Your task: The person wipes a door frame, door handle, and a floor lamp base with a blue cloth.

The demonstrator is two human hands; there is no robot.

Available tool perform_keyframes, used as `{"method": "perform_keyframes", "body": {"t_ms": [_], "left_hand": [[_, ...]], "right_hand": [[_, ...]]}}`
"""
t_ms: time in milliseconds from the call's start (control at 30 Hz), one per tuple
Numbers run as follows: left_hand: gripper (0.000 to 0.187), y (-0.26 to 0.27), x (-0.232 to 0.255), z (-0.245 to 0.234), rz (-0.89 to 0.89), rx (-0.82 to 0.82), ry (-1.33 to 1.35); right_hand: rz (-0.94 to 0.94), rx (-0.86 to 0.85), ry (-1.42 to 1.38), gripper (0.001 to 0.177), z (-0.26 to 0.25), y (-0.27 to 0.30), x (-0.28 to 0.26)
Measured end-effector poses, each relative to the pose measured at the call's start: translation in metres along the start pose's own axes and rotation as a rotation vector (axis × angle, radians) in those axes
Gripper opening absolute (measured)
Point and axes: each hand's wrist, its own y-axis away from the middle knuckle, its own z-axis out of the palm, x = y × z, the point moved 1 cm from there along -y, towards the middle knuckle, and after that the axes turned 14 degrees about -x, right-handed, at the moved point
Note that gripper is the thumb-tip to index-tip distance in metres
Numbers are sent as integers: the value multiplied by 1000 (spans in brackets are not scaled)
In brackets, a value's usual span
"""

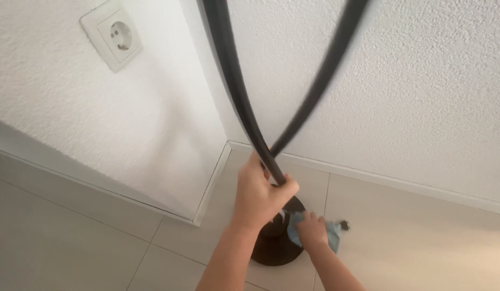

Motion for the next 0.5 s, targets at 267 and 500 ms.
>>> {"method": "perform_keyframes", "body": {"t_ms": [267, 500], "left_hand": [[28, 2, 9, 3, -104, -112, 69], [26, 0, 1, 6, -144, -163, 59]], "right_hand": [[-28, 491, -52, 40, -4, -129, 2], [-82, 384, -162, 61, -1, -64, 2]]}}
